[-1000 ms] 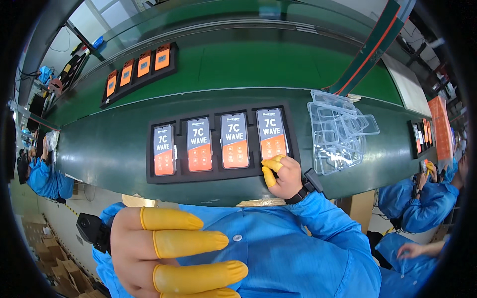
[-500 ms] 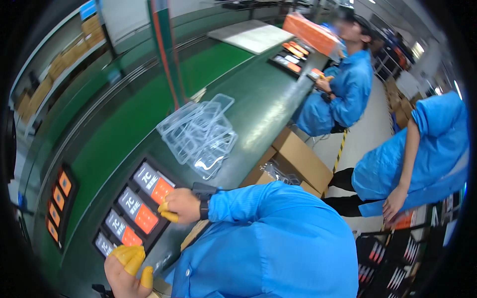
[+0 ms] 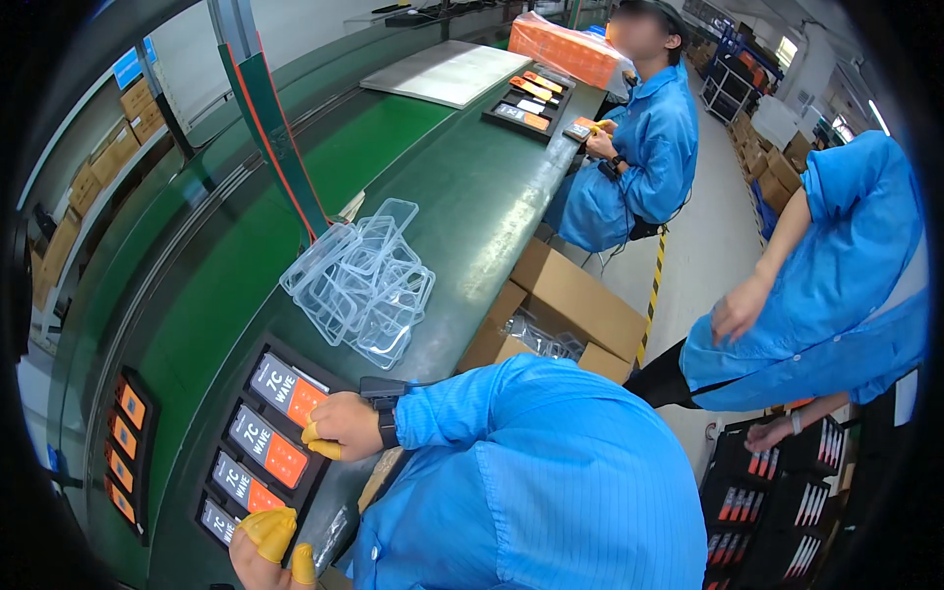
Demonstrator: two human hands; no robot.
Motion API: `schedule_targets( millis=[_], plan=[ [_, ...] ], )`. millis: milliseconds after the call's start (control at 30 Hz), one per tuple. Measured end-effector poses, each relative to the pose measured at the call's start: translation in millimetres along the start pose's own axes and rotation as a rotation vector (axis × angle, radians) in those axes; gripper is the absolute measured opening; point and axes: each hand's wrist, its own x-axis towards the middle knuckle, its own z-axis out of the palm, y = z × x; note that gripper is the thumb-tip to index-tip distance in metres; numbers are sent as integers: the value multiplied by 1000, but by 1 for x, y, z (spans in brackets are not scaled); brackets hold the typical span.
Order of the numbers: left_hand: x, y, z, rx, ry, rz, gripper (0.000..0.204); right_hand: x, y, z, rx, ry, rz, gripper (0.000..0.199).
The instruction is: The recorder is assembling and inspecting smartphones on an industrial assembly line, placing them into a tray and checking screens.
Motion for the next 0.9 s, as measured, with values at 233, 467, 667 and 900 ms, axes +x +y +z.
schedule_targets(
  millis=[233,467,667,900],
  plan=[
    [-20,-5,9,-30,-8,-85,35,0,-5,6,6,-26,21,10],
    [-44,-26,36,20,27,-306,33,7,2,1,-90,-45,24,13],
    [-79,-38,49,-33,37,-578,33,11,5,8,4,-75,21,19],
    [-113,-62,60,-71,102,-821,30,13,0,5,5,-109,30,21]
  ],
)
